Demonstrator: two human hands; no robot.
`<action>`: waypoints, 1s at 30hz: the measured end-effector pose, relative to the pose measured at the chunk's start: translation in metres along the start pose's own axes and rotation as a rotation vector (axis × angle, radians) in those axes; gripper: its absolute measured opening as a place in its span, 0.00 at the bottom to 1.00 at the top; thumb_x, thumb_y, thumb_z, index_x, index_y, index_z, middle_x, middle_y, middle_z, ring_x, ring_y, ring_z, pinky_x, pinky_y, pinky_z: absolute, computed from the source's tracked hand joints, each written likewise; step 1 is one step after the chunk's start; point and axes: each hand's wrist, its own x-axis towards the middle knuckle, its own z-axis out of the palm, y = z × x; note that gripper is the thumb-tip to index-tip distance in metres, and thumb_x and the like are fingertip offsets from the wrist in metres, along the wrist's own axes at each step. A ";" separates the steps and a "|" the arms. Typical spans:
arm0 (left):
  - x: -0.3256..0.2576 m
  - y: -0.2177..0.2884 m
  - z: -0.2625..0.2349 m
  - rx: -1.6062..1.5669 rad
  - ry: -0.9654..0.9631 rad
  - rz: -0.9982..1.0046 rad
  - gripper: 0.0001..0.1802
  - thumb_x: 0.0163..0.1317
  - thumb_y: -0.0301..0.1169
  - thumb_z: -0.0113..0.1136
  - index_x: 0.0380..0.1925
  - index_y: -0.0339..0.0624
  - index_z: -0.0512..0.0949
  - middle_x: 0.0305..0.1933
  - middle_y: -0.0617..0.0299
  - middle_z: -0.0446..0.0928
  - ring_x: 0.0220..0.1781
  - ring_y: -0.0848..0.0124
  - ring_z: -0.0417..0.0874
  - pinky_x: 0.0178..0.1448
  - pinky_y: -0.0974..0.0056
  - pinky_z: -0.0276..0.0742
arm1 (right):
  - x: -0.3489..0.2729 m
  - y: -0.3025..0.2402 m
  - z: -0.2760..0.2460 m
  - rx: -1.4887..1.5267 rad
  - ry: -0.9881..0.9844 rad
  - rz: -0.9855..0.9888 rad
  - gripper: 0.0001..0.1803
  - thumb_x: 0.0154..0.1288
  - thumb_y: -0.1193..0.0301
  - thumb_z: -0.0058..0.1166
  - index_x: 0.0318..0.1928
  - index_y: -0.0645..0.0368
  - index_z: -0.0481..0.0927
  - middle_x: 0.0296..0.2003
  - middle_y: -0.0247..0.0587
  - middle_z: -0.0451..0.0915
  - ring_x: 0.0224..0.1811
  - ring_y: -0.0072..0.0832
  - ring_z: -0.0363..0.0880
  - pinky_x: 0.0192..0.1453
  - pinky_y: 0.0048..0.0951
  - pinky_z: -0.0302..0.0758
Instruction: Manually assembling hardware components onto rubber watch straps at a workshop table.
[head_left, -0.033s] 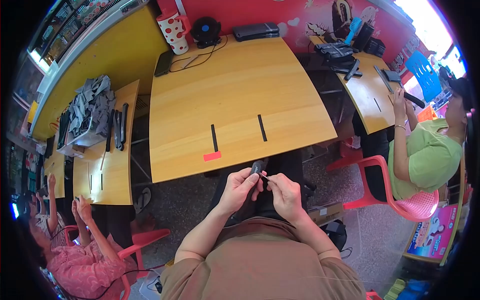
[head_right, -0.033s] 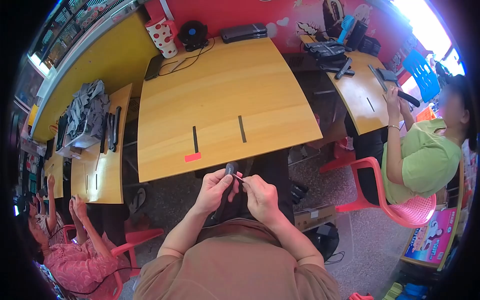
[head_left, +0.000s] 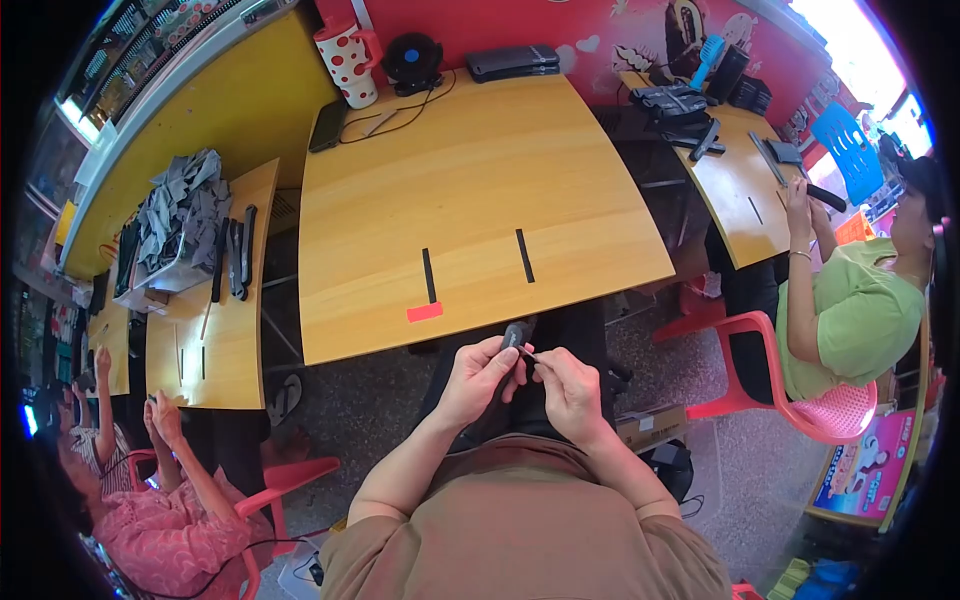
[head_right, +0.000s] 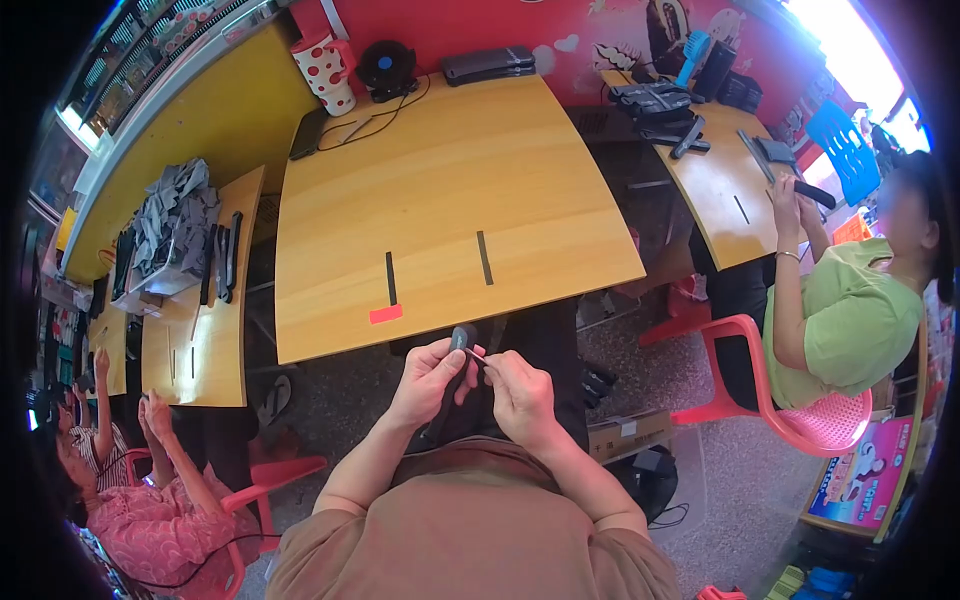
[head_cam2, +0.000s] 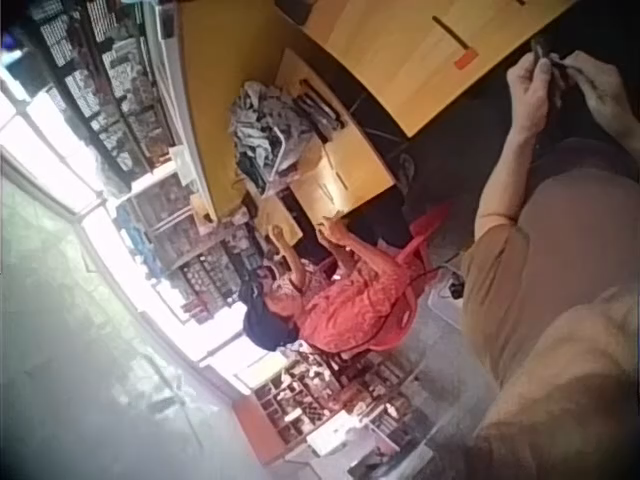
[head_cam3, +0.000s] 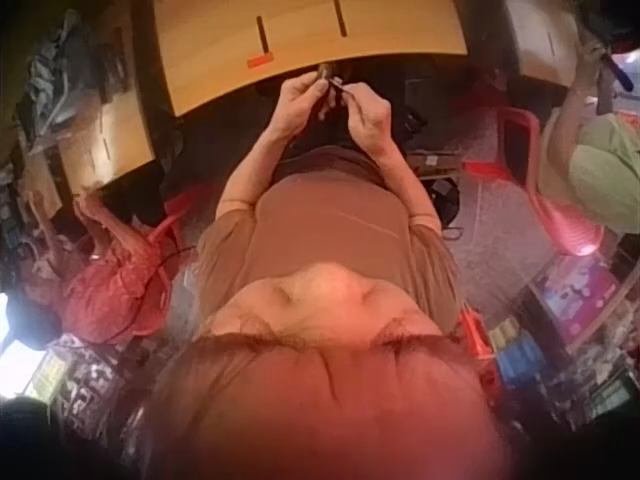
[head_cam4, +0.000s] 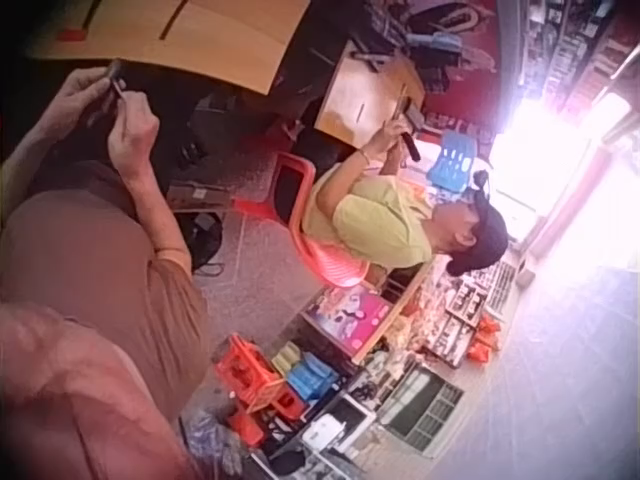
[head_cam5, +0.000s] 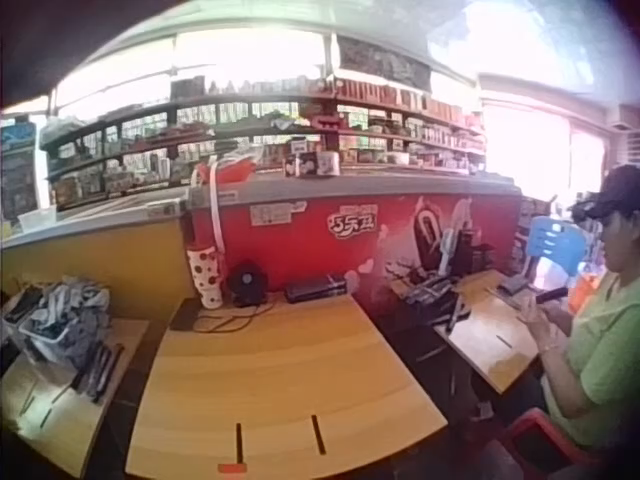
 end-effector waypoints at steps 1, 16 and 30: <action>0.000 0.003 0.001 0.051 0.004 0.013 0.12 0.73 0.31 0.50 0.44 0.34 0.79 0.27 0.64 0.77 0.21 0.80 0.72 0.26 0.75 0.68 | -0.001 0.000 0.003 0.013 0.024 0.002 0.06 0.62 0.87 0.52 0.39 0.67 0.76 0.25 0.45 0.76 0.25 0.32 0.78 0.28 0.28 0.73; -0.009 0.015 -0.013 0.499 0.002 0.067 0.08 0.70 0.30 0.55 0.38 0.36 0.80 0.20 0.68 0.75 0.19 0.84 0.70 0.23 0.75 0.65 | 0.015 0.008 -0.012 -0.153 -0.113 -0.224 0.10 0.55 0.89 0.54 0.38 0.67 0.77 0.25 0.46 0.76 0.24 0.37 0.80 0.26 0.31 0.76; -0.012 0.018 -0.003 0.739 -0.081 0.290 0.06 0.67 0.26 0.58 0.35 0.34 0.79 0.24 0.58 0.78 0.23 0.68 0.80 0.29 0.67 0.74 | 0.022 -0.008 -0.011 -0.078 -0.213 -0.265 0.30 0.62 0.89 0.51 0.65 0.68 0.64 0.29 0.47 0.81 0.29 0.35 0.84 0.33 0.30 0.80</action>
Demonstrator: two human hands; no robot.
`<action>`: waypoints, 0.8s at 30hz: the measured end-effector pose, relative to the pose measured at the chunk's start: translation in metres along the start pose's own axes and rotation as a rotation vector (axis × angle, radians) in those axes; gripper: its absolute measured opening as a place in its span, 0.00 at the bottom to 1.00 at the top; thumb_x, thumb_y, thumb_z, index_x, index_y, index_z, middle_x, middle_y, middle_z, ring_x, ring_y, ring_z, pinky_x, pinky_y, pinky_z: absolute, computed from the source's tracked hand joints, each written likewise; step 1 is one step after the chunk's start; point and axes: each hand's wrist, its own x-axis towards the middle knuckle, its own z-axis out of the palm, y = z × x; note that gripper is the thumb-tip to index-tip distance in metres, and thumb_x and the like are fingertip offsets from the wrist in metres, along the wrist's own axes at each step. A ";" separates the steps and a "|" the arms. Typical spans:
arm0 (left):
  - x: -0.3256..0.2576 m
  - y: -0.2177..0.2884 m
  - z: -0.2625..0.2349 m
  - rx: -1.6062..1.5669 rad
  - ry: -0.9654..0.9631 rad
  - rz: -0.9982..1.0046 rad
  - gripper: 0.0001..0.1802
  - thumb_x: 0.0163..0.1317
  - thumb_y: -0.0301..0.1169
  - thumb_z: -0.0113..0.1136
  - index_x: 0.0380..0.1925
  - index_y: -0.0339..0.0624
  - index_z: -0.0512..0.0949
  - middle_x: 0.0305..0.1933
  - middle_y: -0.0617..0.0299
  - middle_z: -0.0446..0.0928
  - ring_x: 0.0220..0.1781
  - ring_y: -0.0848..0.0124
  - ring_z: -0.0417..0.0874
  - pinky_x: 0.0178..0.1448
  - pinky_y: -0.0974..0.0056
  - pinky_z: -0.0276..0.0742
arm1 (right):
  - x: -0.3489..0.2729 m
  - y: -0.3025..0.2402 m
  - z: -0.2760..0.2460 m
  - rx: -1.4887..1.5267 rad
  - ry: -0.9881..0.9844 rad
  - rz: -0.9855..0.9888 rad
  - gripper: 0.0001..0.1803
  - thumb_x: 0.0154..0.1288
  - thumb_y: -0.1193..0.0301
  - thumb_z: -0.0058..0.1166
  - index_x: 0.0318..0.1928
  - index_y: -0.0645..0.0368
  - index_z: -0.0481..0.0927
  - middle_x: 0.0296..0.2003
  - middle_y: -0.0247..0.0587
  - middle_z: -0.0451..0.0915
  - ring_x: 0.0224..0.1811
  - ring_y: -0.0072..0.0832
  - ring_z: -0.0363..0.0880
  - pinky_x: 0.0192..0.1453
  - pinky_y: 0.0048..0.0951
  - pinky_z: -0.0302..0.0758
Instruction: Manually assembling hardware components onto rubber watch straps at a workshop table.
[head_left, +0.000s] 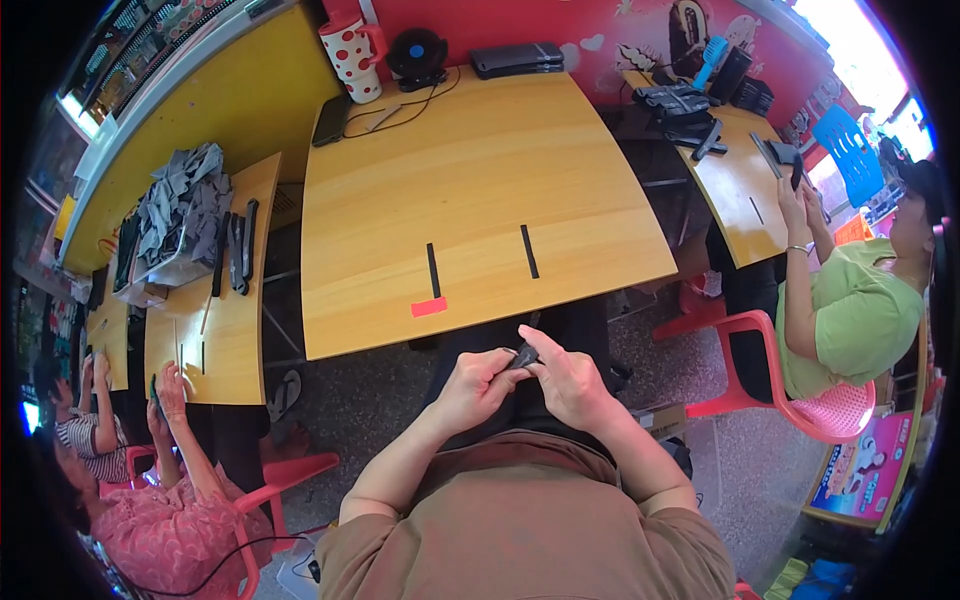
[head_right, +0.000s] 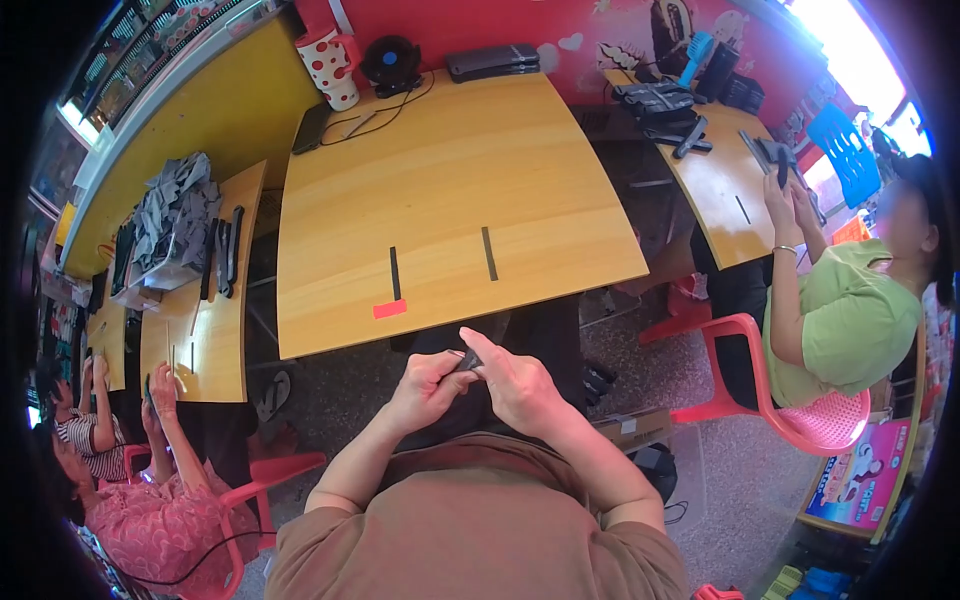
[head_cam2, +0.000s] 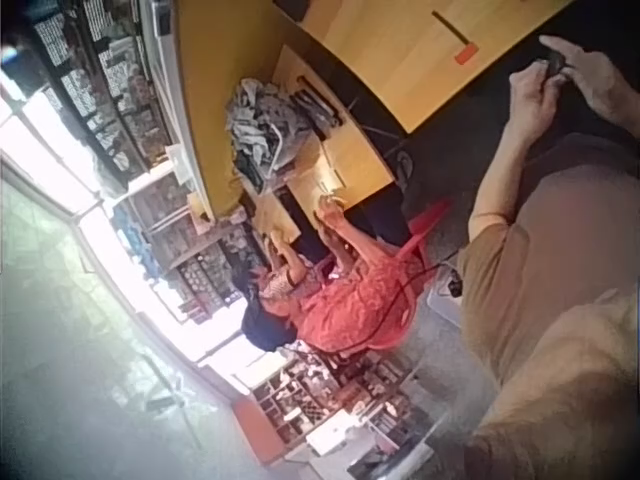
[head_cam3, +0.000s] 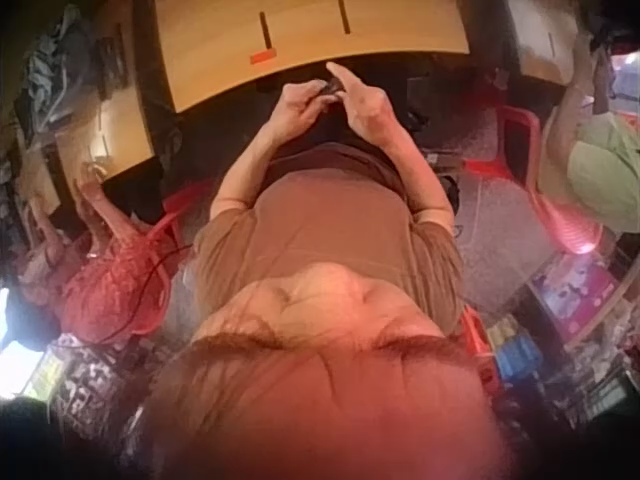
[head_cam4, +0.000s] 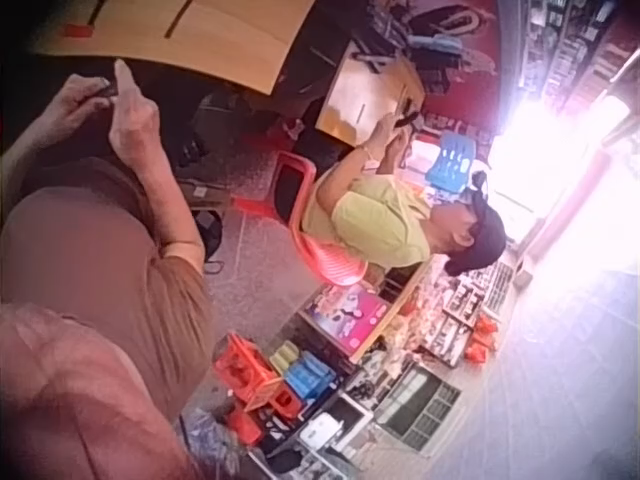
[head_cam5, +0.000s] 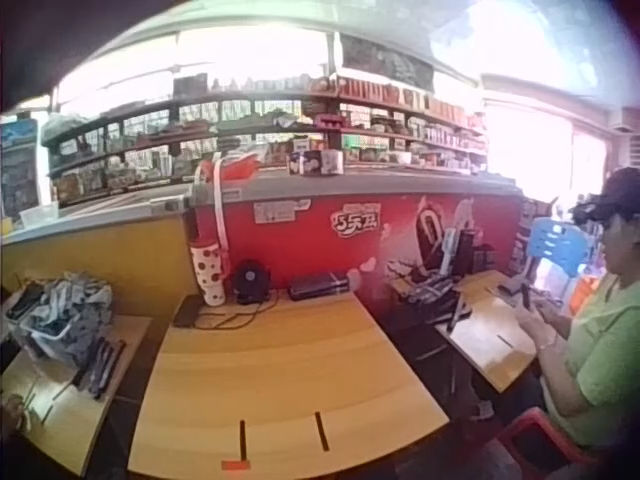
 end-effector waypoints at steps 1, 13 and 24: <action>0.001 0.004 -0.001 -0.013 0.009 0.003 0.06 0.67 0.26 0.57 0.35 0.34 0.79 0.25 0.57 0.78 0.24 0.69 0.80 0.30 0.67 0.75 | 0.000 0.000 -0.002 -0.003 -0.002 0.003 0.30 0.62 0.89 0.51 0.65 0.68 0.64 0.29 0.47 0.81 0.29 0.35 0.84 0.33 0.30 0.80; -0.002 0.007 -0.025 0.187 -0.246 -0.044 0.04 0.60 0.24 0.62 0.34 0.35 0.80 0.22 0.51 0.75 0.21 0.62 0.76 0.27 0.62 0.69 | -0.025 0.008 -0.002 0.178 -0.170 0.223 0.34 0.61 0.86 0.54 0.67 0.61 0.62 0.23 0.43 0.78 0.25 0.32 0.81 0.31 0.28 0.77; -0.024 -0.010 -0.051 0.557 -0.286 0.005 0.07 0.61 0.31 0.62 0.31 0.39 0.79 0.22 0.52 0.77 0.23 0.56 0.80 0.27 0.59 0.74 | -0.039 -0.029 -0.068 1.235 0.582 0.188 0.35 0.54 0.84 0.42 0.66 0.64 0.60 0.19 0.33 0.69 0.11 0.22 0.65 0.14 0.25 0.65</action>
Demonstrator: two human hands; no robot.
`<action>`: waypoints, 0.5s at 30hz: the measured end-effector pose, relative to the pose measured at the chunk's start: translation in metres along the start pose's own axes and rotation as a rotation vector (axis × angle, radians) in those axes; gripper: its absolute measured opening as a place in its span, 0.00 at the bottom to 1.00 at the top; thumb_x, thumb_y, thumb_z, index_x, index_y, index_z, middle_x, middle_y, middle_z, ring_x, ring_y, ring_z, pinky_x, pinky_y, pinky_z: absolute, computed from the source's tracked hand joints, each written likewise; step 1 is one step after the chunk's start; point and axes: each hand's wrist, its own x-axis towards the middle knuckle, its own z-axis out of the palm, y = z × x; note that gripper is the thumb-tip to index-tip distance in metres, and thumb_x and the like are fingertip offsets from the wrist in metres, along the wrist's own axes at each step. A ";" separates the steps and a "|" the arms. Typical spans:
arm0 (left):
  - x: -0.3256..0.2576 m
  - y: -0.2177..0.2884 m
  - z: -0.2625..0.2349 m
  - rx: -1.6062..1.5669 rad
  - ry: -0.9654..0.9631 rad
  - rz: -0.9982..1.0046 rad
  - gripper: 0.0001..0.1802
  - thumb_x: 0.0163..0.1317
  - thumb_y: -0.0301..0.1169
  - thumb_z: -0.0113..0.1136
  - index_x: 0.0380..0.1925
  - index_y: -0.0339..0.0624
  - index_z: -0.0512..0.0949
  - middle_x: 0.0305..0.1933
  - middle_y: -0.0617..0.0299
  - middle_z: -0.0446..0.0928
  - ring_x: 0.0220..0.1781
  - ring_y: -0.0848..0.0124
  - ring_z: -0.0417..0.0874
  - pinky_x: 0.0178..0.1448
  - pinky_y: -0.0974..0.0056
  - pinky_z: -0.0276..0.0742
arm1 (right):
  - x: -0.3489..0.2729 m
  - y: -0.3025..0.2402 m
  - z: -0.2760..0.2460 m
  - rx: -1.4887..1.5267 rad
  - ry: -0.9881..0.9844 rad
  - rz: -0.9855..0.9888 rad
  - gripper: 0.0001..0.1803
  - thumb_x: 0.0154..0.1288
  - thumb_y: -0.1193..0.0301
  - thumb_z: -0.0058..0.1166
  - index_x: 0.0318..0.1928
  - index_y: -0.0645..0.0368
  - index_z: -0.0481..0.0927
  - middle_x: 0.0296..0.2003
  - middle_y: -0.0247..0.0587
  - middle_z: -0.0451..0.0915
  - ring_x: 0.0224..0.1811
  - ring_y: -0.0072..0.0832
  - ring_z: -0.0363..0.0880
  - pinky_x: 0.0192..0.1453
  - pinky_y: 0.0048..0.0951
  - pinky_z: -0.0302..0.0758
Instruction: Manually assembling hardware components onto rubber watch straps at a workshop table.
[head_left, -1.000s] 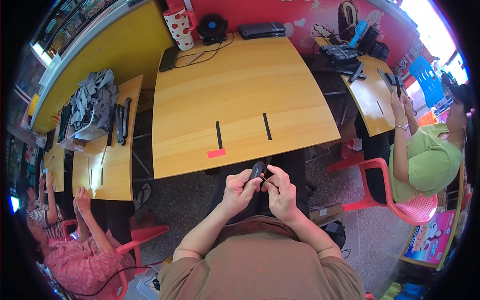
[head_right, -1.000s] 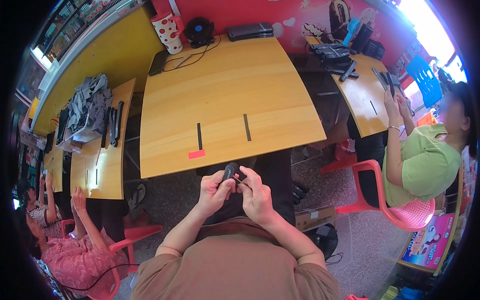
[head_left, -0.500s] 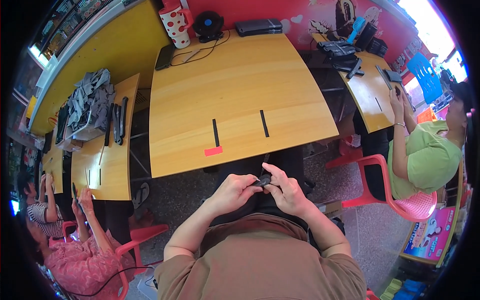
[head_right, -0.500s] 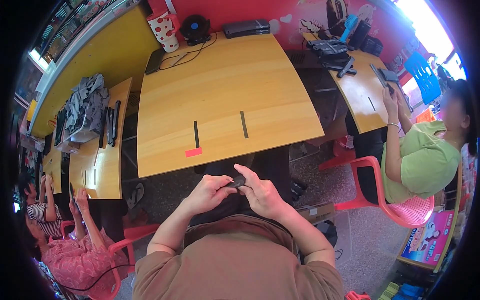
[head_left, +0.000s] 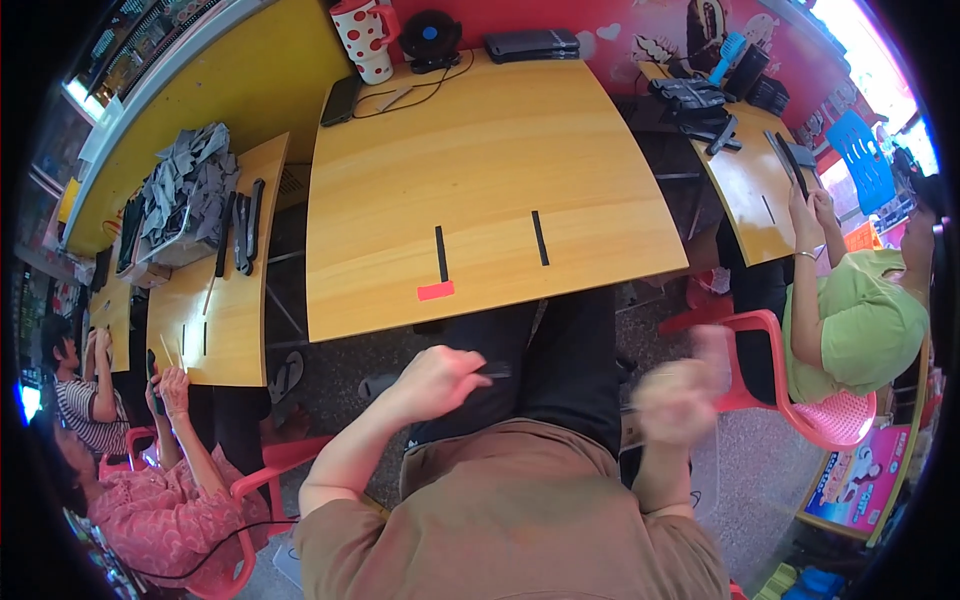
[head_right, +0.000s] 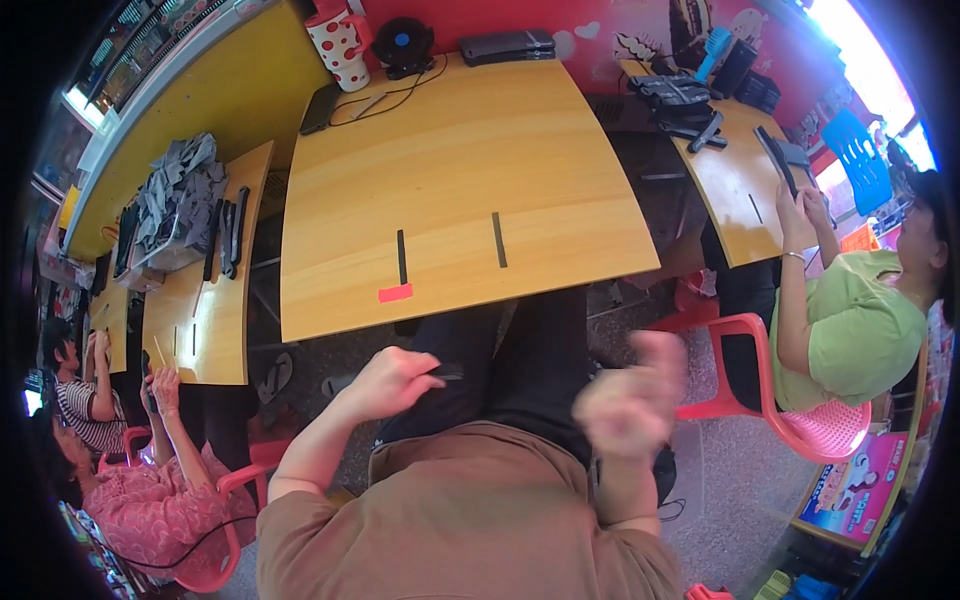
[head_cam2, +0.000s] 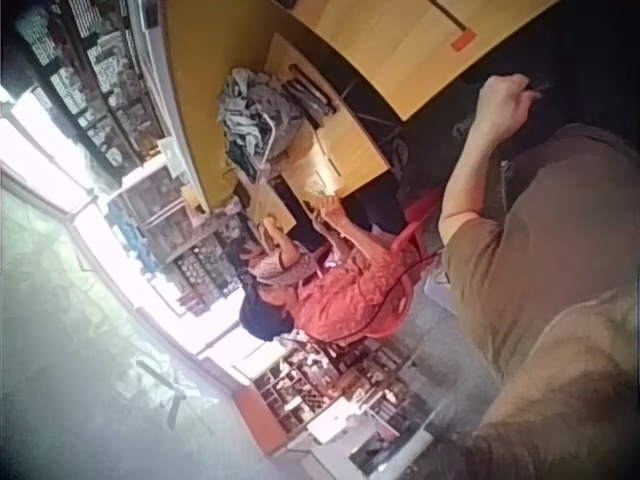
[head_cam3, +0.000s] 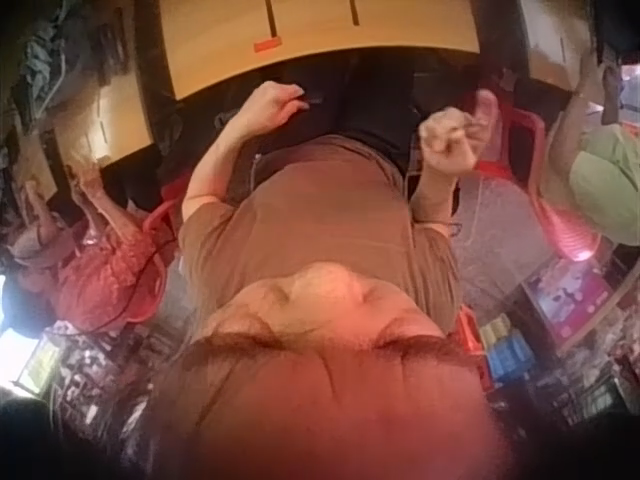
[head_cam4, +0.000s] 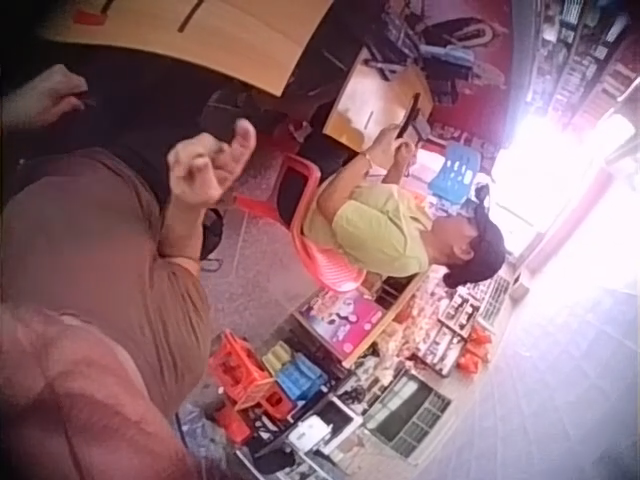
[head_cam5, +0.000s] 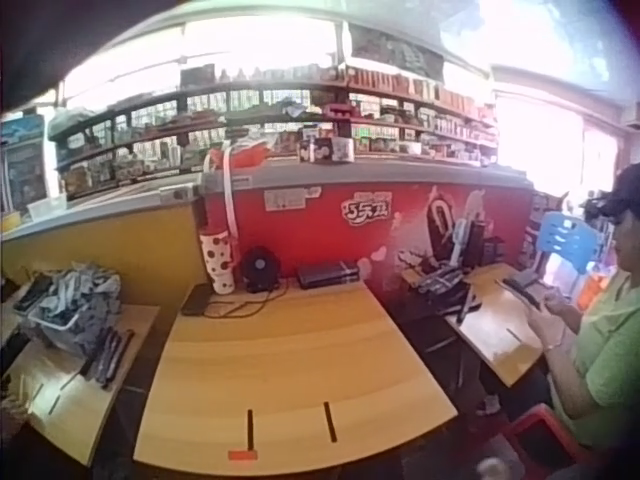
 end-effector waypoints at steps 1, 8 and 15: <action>0.004 0.001 -0.003 0.005 -0.001 0.010 0.07 0.61 0.31 0.62 0.31 0.39 0.79 0.22 0.52 0.77 0.23 0.56 0.80 0.27 0.59 0.74 | 0.012 -0.019 -0.004 0.105 -0.068 -0.210 0.35 0.56 0.86 0.41 0.67 0.63 0.59 0.19 0.34 0.70 0.13 0.19 0.66 0.16 0.20 0.65; 0.016 0.021 0.014 -1.270 0.198 -0.340 0.12 0.71 0.28 0.52 0.46 0.31 0.77 0.28 0.61 0.78 0.23 0.78 0.76 0.30 0.75 0.72 | 0.005 0.057 0.018 -0.910 -0.193 0.164 0.12 0.64 0.86 0.51 0.46 0.64 0.76 0.27 0.39 0.80 0.28 0.23 0.81 0.31 0.22 0.76; 0.021 0.022 0.023 -1.392 0.196 -0.262 0.14 0.71 0.30 0.53 0.48 0.29 0.77 0.29 0.57 0.79 0.23 0.74 0.78 0.28 0.72 0.75 | 0.001 0.091 0.017 -1.004 -0.213 0.036 0.08 0.65 0.85 0.52 0.44 0.66 0.76 0.28 0.44 0.80 0.26 0.27 0.81 0.30 0.25 0.77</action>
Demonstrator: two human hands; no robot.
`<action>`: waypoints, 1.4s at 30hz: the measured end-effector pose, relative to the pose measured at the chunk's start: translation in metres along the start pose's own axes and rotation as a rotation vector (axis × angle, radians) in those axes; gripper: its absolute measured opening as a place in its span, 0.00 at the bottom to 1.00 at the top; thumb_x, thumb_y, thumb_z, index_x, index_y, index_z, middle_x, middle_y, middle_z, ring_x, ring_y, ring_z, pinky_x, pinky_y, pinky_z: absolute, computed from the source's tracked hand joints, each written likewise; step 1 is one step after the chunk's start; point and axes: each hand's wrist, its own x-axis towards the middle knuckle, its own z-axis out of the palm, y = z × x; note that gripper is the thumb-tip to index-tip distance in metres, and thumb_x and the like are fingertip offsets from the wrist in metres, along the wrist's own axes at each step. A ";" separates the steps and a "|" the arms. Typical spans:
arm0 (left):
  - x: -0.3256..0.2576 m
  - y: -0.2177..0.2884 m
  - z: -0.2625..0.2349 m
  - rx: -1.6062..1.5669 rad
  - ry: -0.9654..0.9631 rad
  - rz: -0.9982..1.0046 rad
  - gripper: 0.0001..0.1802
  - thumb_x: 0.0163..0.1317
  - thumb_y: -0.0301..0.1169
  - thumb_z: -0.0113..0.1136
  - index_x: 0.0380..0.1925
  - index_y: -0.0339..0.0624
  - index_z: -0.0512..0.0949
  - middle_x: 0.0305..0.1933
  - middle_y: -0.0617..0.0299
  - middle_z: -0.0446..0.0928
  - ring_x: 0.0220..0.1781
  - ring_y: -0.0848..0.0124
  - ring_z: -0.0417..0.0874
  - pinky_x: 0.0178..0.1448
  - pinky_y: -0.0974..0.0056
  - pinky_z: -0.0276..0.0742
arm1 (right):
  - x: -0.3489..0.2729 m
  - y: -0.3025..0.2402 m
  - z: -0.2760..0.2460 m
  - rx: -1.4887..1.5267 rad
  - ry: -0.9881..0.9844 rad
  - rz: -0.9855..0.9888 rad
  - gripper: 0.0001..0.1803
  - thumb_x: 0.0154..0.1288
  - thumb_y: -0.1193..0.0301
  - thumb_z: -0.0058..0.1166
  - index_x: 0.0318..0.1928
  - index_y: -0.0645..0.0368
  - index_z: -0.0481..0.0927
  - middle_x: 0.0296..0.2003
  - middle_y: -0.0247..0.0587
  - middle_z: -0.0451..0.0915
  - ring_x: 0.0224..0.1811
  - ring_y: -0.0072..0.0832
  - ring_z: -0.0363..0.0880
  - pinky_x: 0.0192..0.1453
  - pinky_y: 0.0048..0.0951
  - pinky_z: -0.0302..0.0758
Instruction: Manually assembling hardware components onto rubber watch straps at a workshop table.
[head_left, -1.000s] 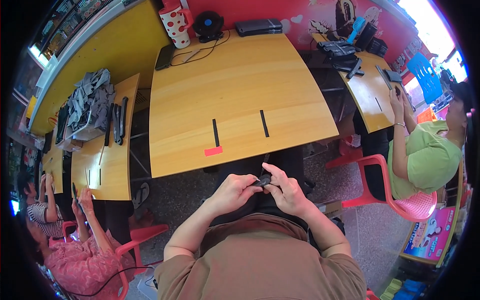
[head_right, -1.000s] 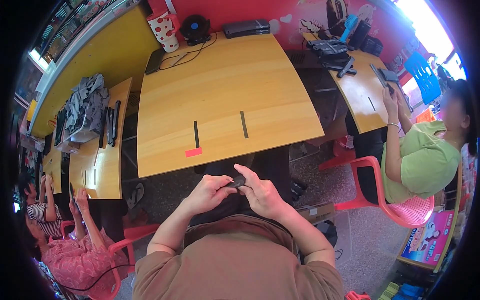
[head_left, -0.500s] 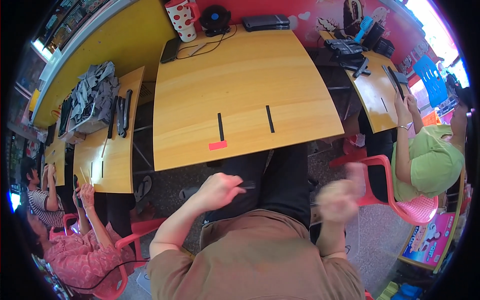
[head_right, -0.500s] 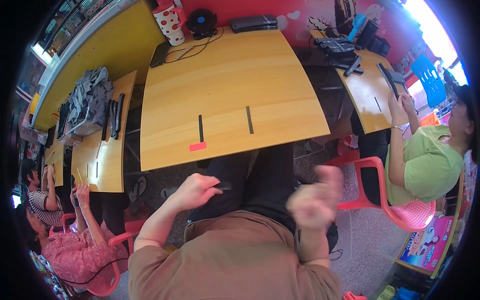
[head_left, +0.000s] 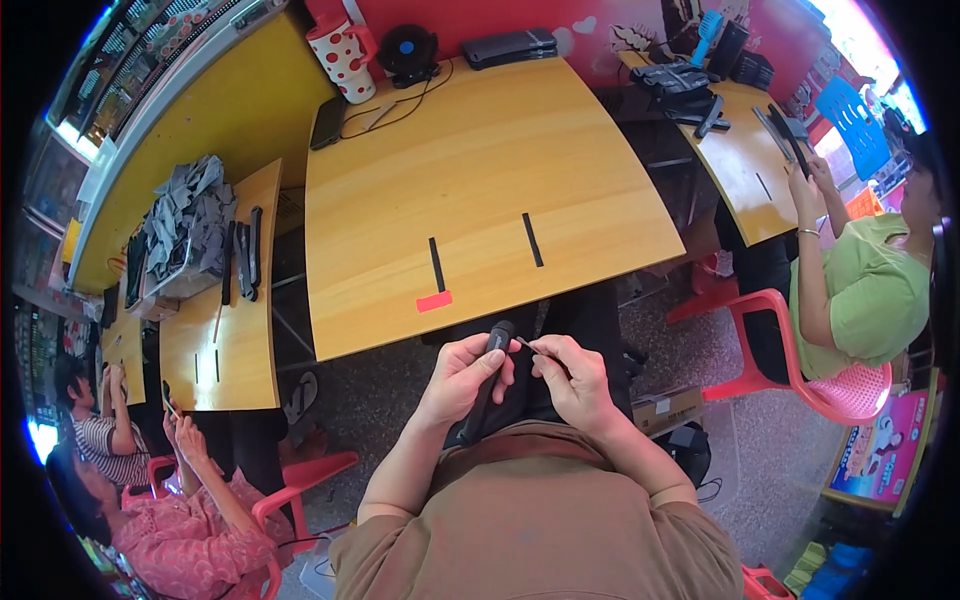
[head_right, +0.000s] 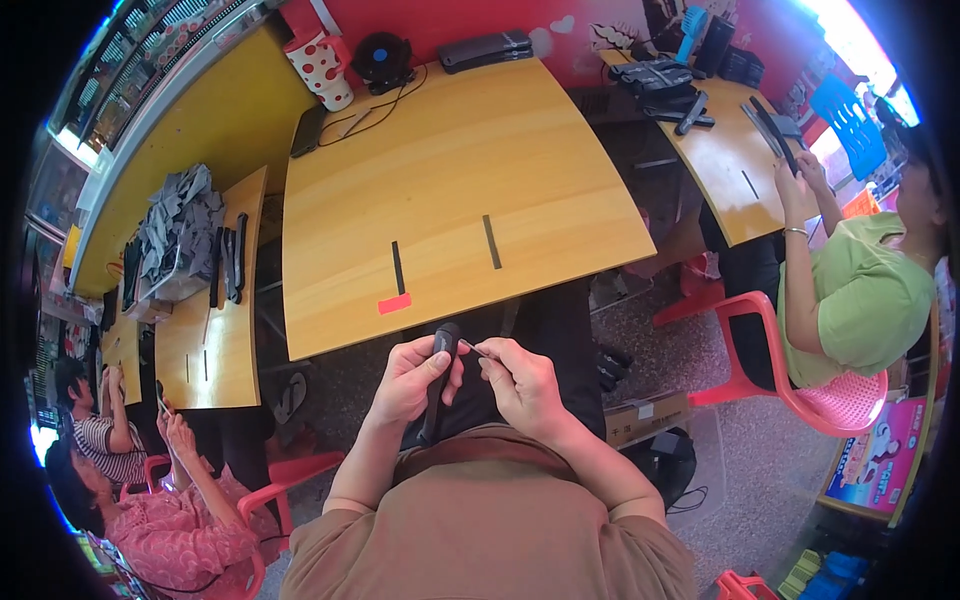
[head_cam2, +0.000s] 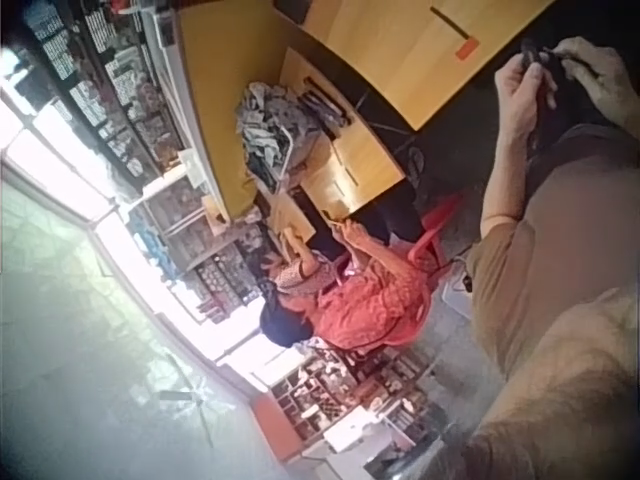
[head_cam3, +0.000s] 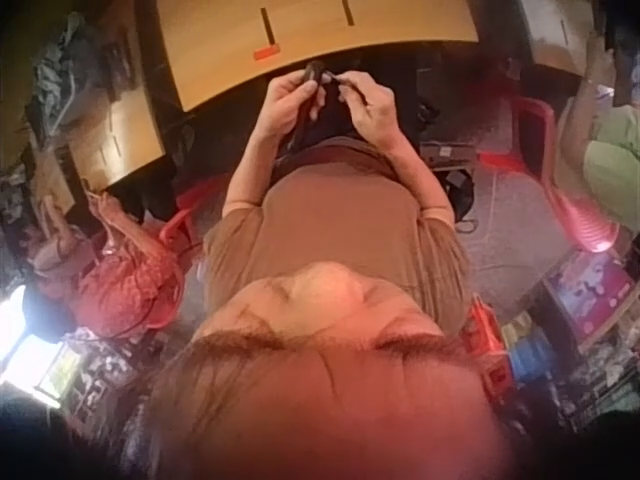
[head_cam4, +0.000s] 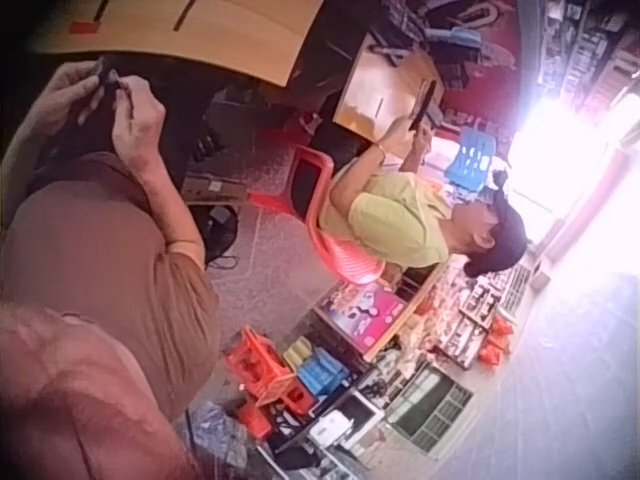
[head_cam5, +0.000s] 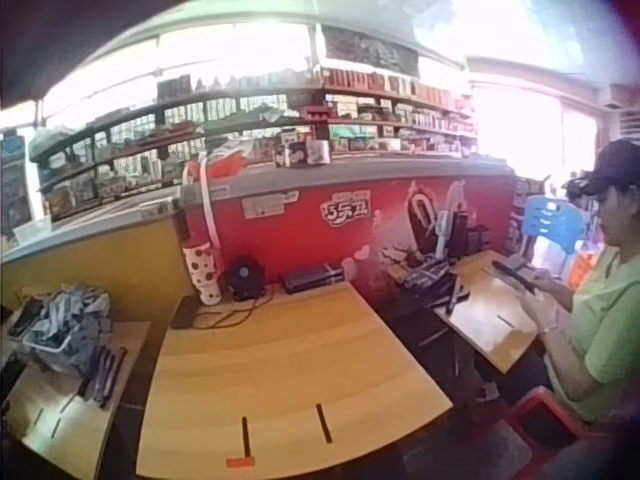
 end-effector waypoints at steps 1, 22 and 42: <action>0.001 0.000 0.000 -0.001 -0.003 -0.001 0.14 0.71 0.30 0.53 0.48 0.29 0.77 0.29 0.57 0.79 0.23 0.74 0.78 0.28 0.72 0.75 | 0.002 0.001 -0.001 -0.002 0.002 0.001 0.08 0.65 0.85 0.52 0.44 0.66 0.76 0.28 0.44 0.80 0.26 0.27 0.81 0.30 0.25 0.77; -0.001 -0.006 0.008 0.251 0.004 -0.011 0.10 0.70 0.28 0.53 0.47 0.35 0.78 0.28 0.64 0.78 0.24 0.80 0.75 0.29 0.74 0.73 | 0.011 -0.005 -0.014 -0.277 -0.086 -0.172 0.08 0.57 0.80 0.60 0.38 0.60 0.78 0.25 0.43 0.76 0.22 0.39 0.78 0.22 0.34 0.71; 0.017 -0.003 -0.006 -0.278 -0.253 -0.105 0.11 0.66 0.31 0.60 0.42 0.33 0.78 0.37 0.58 0.80 0.38 0.69 0.83 0.42 0.65 0.80 | 0.023 0.001 -0.006 -0.355 -0.046 -0.445 0.09 0.53 0.76 0.65 0.26 0.60 0.75 0.20 0.37 0.75 0.19 0.31 0.78 0.20 0.29 0.70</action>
